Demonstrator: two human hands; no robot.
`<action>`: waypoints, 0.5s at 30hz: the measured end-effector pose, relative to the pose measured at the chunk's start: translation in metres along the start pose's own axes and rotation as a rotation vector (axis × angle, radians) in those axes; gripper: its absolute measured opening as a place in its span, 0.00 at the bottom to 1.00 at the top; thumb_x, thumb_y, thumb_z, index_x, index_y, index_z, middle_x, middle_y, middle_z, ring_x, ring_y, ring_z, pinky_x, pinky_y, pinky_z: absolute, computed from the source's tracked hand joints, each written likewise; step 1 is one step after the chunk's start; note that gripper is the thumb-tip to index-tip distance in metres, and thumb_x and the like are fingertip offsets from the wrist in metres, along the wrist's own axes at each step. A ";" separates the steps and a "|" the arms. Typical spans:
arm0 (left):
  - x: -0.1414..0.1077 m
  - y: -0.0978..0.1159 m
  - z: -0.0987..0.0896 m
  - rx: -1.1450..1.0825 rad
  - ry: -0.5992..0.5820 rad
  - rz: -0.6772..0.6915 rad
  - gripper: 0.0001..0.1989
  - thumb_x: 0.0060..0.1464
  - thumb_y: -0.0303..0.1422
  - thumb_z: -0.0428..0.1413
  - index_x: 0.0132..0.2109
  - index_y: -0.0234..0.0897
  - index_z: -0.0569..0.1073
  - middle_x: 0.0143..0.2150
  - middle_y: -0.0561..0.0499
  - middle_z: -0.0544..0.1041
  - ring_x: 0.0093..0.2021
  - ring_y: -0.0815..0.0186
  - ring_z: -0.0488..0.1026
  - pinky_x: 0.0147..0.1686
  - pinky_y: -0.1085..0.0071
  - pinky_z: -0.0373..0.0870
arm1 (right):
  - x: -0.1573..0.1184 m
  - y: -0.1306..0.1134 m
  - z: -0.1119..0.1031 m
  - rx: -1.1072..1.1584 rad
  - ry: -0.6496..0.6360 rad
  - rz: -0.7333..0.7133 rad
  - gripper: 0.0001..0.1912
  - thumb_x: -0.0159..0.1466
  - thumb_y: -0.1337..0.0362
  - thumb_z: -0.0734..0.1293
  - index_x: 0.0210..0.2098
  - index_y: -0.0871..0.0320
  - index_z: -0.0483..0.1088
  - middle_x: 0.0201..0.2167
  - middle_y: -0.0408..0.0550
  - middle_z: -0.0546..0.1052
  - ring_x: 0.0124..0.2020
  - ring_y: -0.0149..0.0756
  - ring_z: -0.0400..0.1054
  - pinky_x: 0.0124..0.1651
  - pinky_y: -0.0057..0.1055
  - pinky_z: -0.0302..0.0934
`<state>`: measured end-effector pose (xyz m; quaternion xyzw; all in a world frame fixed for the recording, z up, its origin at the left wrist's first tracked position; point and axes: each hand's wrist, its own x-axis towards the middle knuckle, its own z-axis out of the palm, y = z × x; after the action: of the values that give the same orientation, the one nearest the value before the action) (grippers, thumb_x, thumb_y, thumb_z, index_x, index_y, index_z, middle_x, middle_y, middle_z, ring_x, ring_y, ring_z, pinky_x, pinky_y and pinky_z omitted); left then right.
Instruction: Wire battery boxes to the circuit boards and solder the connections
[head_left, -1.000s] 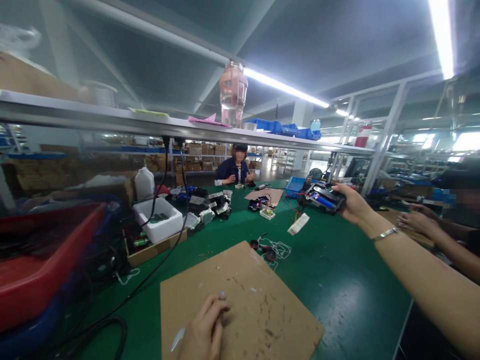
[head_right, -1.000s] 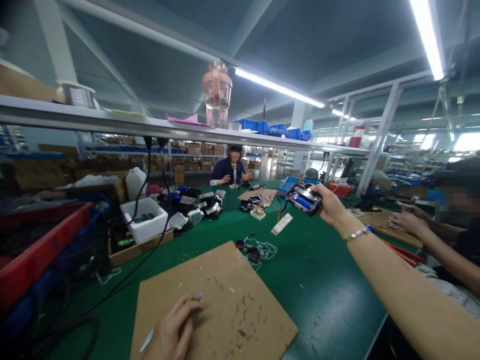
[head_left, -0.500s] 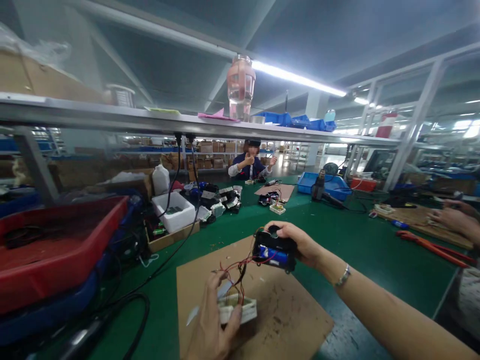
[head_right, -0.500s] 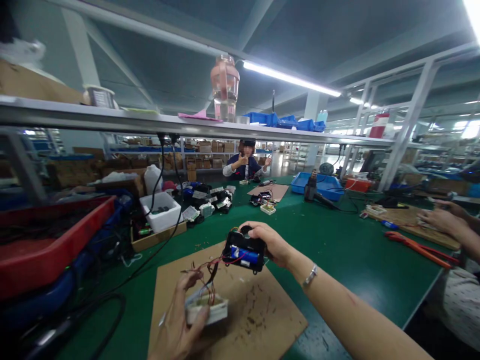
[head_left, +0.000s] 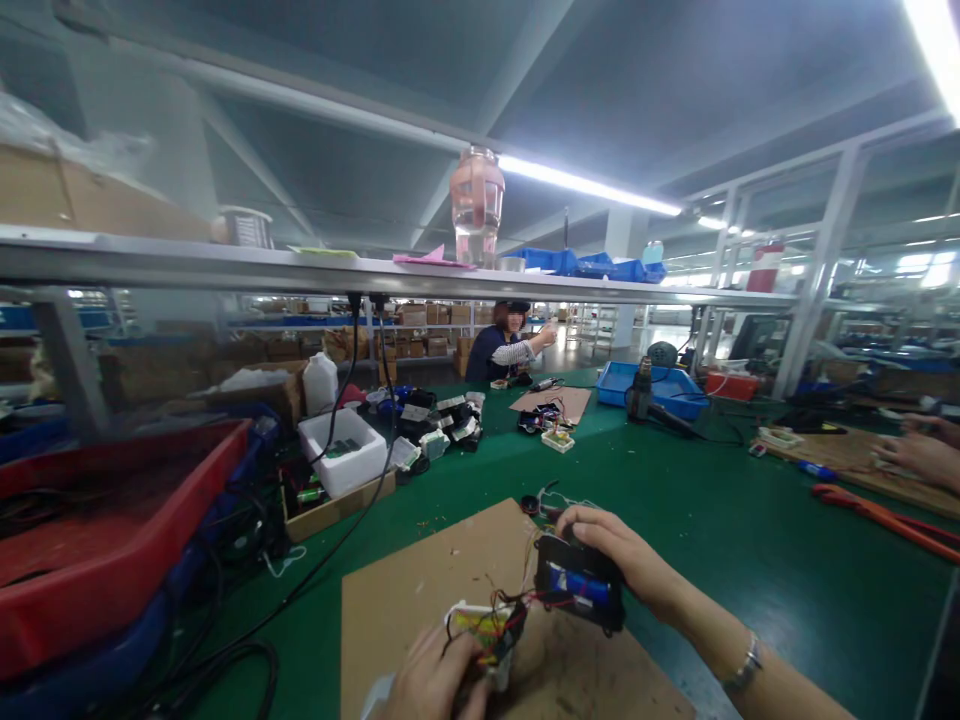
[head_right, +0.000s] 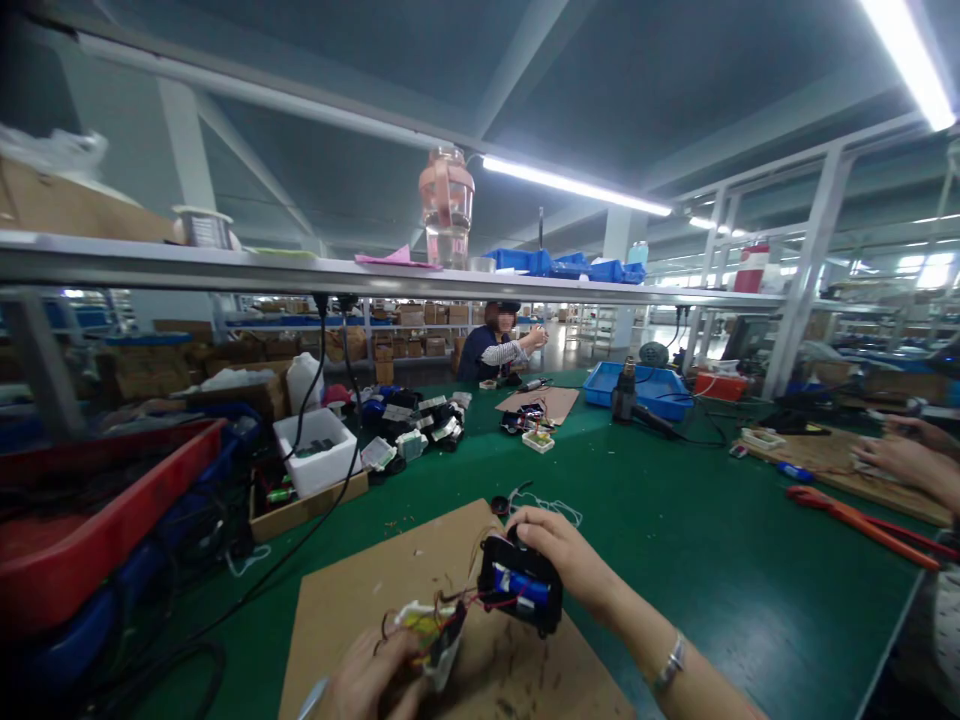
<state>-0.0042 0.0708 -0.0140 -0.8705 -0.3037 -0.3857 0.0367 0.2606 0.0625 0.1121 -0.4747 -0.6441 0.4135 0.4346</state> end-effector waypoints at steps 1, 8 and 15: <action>0.003 -0.001 -0.007 0.020 0.024 -0.005 0.09 0.51 0.29 0.57 0.41 0.41 0.71 0.38 0.48 0.78 0.36 0.64 0.76 0.35 0.73 0.75 | -0.003 0.001 -0.003 -0.080 0.004 -0.012 0.16 0.61 0.52 0.61 0.33 0.59 0.70 0.30 0.44 0.69 0.31 0.35 0.61 0.34 0.30 0.52; 0.025 0.013 -0.041 0.106 -0.101 0.057 0.13 0.49 0.22 0.49 0.40 0.40 0.71 0.40 0.47 0.77 0.35 0.63 0.74 0.34 0.71 0.73 | -0.020 0.005 0.009 -0.489 0.027 -0.160 0.14 0.68 0.55 0.53 0.33 0.57 0.63 0.30 0.44 0.67 0.33 0.36 0.61 0.39 0.32 0.54; 0.034 0.020 -0.070 0.148 -0.547 -0.256 0.21 0.50 0.19 0.43 0.45 0.41 0.73 0.46 0.46 0.74 0.38 0.61 0.74 0.39 0.65 0.70 | -0.029 -0.006 0.025 -0.563 -0.103 -0.289 0.12 0.67 0.56 0.55 0.35 0.57 0.63 0.32 0.45 0.69 0.34 0.36 0.61 0.40 0.32 0.54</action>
<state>-0.0207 0.0504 0.0616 -0.8916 -0.4366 -0.1153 -0.0322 0.2408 0.0304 0.1057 -0.4582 -0.8152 0.1765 0.3071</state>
